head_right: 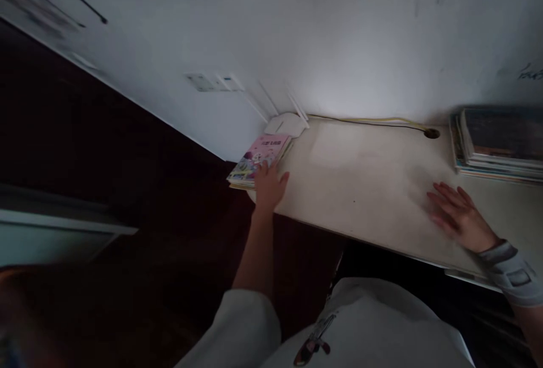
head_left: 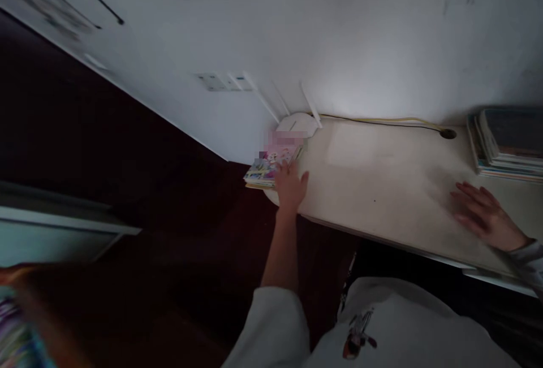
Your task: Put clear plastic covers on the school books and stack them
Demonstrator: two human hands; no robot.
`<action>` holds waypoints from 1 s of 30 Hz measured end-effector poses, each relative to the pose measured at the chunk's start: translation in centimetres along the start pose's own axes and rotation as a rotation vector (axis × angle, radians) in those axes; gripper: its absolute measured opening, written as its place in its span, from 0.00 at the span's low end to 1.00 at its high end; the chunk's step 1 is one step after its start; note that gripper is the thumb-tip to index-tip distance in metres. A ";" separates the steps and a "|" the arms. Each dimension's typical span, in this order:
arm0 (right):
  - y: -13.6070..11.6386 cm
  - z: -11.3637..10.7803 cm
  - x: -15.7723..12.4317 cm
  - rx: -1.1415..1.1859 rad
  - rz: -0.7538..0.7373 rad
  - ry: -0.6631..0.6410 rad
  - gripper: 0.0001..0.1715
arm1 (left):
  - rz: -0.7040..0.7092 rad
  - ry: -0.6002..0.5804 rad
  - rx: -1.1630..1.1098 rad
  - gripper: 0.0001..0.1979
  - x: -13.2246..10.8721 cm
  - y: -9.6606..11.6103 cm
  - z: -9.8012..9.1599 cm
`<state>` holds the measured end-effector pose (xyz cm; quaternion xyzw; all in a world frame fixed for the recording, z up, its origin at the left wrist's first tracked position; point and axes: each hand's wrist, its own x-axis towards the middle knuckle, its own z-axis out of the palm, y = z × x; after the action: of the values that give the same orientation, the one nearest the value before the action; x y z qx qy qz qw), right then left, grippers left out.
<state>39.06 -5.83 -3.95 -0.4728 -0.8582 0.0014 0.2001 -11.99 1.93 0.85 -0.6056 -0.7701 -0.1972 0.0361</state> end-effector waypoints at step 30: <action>-5.8 -1.5 4.3 -0.075 0.031 -0.171 0.31 | 0.264 -0.112 -0.456 0.14 -2.1 13.7 -9.7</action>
<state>32.84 -5.87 0.02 -0.4914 -0.8641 0.0128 0.1081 -0.25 -0.83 12.70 -0.7030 -0.6212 -0.3254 -0.1185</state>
